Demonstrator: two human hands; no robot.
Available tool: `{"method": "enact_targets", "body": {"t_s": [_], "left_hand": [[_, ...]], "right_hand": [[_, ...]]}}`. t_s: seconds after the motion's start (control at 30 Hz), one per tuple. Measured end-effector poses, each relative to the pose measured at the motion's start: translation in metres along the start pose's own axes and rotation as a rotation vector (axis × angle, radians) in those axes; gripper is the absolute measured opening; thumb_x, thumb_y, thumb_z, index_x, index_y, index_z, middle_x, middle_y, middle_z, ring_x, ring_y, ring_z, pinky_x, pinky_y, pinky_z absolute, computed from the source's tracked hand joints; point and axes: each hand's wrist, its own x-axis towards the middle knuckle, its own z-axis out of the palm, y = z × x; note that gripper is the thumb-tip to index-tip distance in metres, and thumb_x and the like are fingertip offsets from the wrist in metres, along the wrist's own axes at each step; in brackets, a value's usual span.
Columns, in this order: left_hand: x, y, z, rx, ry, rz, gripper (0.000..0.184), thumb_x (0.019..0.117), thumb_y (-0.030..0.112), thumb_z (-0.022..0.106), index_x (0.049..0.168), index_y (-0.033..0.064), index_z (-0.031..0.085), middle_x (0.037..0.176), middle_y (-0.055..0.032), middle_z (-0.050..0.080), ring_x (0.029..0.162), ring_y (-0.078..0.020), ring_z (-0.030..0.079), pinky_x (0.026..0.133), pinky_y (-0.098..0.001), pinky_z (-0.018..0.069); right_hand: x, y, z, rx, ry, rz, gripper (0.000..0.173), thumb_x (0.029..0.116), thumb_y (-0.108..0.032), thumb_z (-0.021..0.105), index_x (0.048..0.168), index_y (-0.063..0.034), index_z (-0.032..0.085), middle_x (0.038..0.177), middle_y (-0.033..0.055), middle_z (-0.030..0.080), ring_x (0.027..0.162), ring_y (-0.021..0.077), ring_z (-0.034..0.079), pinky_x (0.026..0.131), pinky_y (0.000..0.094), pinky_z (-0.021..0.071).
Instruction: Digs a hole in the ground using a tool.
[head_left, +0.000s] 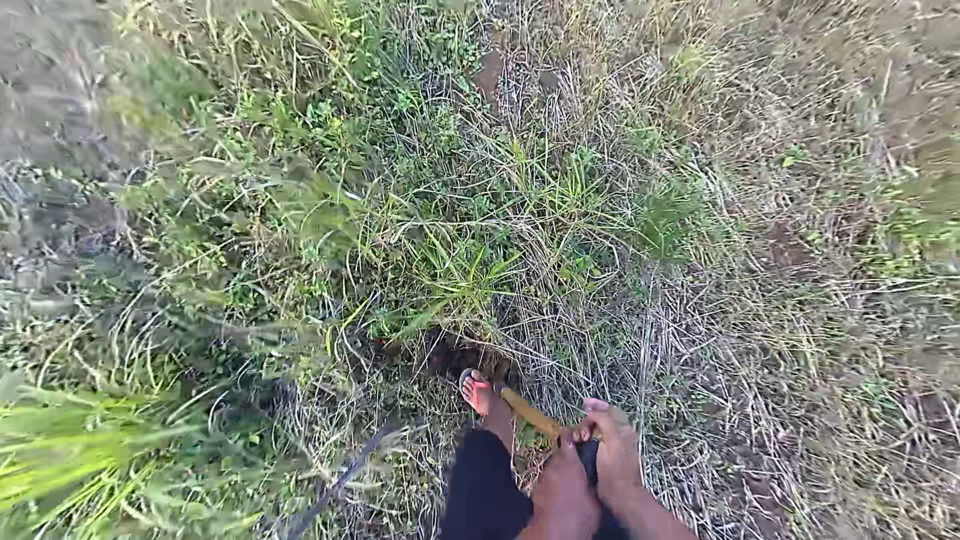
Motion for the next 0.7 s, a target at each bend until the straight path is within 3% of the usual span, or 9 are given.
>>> {"method": "enact_targets", "body": {"t_s": [0.07, 0.17, 0.33, 0.47, 0.53, 0.6, 0.7], "left_hand": [[0.028, 0.013, 0.005, 0.012, 0.036, 0.016, 0.079, 0.0878, 0.031, 0.071, 0.155, 0.0113, 0.036, 0.111, -0.0175, 0.072, 0.098, -0.0367, 0.072, 0.082, -0.0594, 0.0593], [0.035, 0.027, 0.039, -0.017, 0.054, 0.008, 0.081, 0.0875, 0.032, 0.070, 0.157, 0.0135, 0.032, 0.108, -0.0162, 0.073, 0.092, -0.0355, 0.073, 0.078, -0.0591, 0.0603], [0.026, 0.042, 0.113, -0.140, 0.002, 0.135, 0.097, 0.0911, 0.025, 0.071, 0.164, 0.0041, 0.011, 0.125, -0.0243, 0.066, 0.105, -0.0369, 0.071, 0.090, -0.0564, 0.0588], [0.034, 0.053, 0.170, -0.163, -0.053, 0.199, 0.101, 0.0925, 0.021, 0.069, 0.164, 0.0027, 0.000, 0.132, -0.0279, 0.061, 0.105, -0.0367, 0.071, 0.090, -0.0548, 0.0595], [0.036, 0.052, 0.178, -0.182, -0.045, 0.196, 0.102, 0.0907, 0.020, 0.070, 0.164, 0.0035, 0.001, 0.133, -0.0272, 0.060, 0.107, -0.0363, 0.071, 0.092, -0.0542, 0.0591], [0.035, 0.042, 0.174, -0.199, -0.018, 0.192, 0.104, 0.0890, 0.021, 0.073, 0.164, 0.0034, 0.003, 0.132, -0.0268, 0.060, 0.109, -0.0365, 0.070, 0.093, -0.0550, 0.0584], [0.028, 0.021, 0.156, -0.170, 0.057, 0.192, 0.104, 0.0857, 0.024, 0.075, 0.164, 0.0054, 0.008, 0.125, -0.0217, 0.067, 0.105, -0.0342, 0.072, 0.090, -0.0567, 0.0596]], "right_hand": [[0.032, -0.004, -0.009, -0.078, -0.017, -0.024, 0.023, 0.0994, -0.016, 0.050, 0.111, 0.0008, 0.061, 0.061, 0.0031, 0.057, 0.051, 0.0167, 0.059, 0.056, 0.0389, 0.0573], [0.041, -0.006, -0.040, -0.156, -0.012, -0.006, 0.026, 0.1007, -0.018, 0.047, 0.113, 0.0005, 0.061, 0.062, 0.0032, 0.059, 0.052, 0.0174, 0.060, 0.057, 0.0399, 0.0585], [0.035, 0.006, -0.122, -0.321, 0.132, -0.041, 0.033, 0.0984, -0.014, 0.055, 0.125, 0.0051, 0.059, 0.072, 0.0098, 0.066, 0.059, 0.0214, 0.066, 0.062, 0.0438, 0.0614], [0.044, 0.019, -0.183, -0.472, 0.225, -0.027, 0.038, 0.0989, -0.020, 0.059, 0.129, 0.0039, 0.057, 0.079, 0.0129, 0.066, 0.063, 0.0230, 0.066, 0.065, 0.0453, 0.0600], [0.041, 0.017, -0.183, -0.468, 0.221, 0.009, 0.038, 0.1026, -0.022, 0.055, 0.130, 0.0044, 0.053, 0.080, 0.0143, 0.068, 0.065, 0.0243, 0.068, 0.066, 0.0453, 0.0609], [0.032, 0.012, -0.162, -0.390, 0.231, 0.096, 0.040, 0.1042, -0.019, 0.055, 0.134, 0.0054, 0.047, 0.092, 0.0192, 0.069, 0.074, 0.0282, 0.071, 0.071, 0.0476, 0.0616], [0.015, 0.005, -0.122, -0.310, 0.234, 0.121, 0.048, 0.1020, -0.016, 0.060, 0.141, 0.0039, 0.042, 0.104, 0.0197, 0.070, 0.085, 0.0273, 0.072, 0.079, 0.0458, 0.0612]]}}
